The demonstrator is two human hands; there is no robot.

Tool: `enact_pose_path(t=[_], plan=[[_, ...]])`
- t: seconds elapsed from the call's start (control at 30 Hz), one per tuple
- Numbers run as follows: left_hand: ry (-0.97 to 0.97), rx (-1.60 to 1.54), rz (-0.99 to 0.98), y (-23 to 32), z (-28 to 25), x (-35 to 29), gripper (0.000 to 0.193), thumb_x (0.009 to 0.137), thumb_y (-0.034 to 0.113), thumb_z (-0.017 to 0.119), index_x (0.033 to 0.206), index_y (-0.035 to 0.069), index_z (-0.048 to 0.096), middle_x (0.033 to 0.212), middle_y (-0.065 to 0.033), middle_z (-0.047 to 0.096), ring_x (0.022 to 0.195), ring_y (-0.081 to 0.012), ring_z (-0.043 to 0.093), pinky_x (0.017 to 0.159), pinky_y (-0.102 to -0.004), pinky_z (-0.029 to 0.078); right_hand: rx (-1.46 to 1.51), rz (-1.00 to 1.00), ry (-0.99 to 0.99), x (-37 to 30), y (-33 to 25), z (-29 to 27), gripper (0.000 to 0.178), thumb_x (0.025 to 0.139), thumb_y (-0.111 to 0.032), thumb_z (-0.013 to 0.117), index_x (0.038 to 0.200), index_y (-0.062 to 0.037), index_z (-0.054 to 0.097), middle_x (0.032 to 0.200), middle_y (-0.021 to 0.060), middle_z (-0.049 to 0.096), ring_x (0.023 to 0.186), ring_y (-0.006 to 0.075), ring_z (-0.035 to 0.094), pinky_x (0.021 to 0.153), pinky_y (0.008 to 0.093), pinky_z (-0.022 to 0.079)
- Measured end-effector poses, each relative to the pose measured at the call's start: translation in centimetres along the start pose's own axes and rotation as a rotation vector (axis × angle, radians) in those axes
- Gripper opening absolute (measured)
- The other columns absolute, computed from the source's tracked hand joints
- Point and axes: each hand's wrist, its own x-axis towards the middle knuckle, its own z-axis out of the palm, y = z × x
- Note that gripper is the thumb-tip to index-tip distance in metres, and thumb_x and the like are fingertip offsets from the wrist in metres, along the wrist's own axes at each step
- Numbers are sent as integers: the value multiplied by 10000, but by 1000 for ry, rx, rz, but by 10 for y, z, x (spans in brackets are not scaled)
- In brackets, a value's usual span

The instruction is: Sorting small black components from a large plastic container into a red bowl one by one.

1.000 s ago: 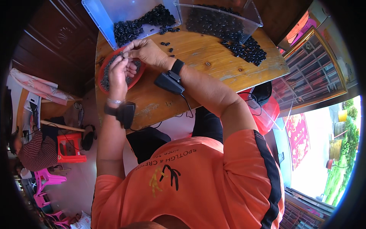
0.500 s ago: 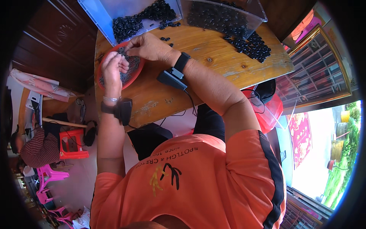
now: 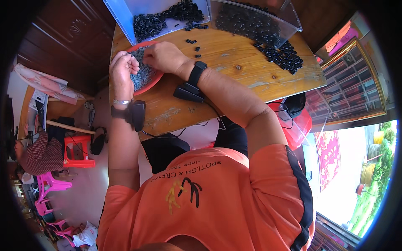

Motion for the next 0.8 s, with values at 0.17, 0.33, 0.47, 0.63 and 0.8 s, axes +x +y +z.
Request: enact_pose_path(t=[0.17,0.33,0.47,0.63,0.8], plan=[[-15,-16,15,0,1,-1,149,824,101,485,693,51,536,587,-14,531,508,-68,458,480,-188,358,314,101,-21,2,11,3,161,762,-179,659,886,-82,691,828,109,678,771,249,640,724,330,497],[-17,-18,11,-1,0,-1,158,823,101,491,682,48,540,588,-11,532,505,-68,458,478,-184,357,480,146,-124,1,9,-3,172,804,-59,642,963,5,654,856,40,672,802,104,596,787,253,480],[-39,-15,14,1,2,-2,155,821,103,498,681,50,539,588,-10,533,507,-65,461,481,-186,361,598,172,-129,0,10,-8,171,802,-36,657,969,-2,657,886,36,667,824,107,604,811,246,484],[-30,1,4,1,3,-2,163,834,118,499,688,56,537,591,-7,535,508,-63,460,489,-186,368,760,223,-123,-1,15,-14,179,794,-14,670,971,6,652,908,49,664,859,112,611,826,243,492],[-95,64,-13,0,5,-3,178,846,127,492,686,62,534,595,1,532,514,-58,455,486,-185,360,956,250,-117,-2,20,-15,178,797,15,652,975,7,651,915,54,664,868,105,613,824,236,497]])
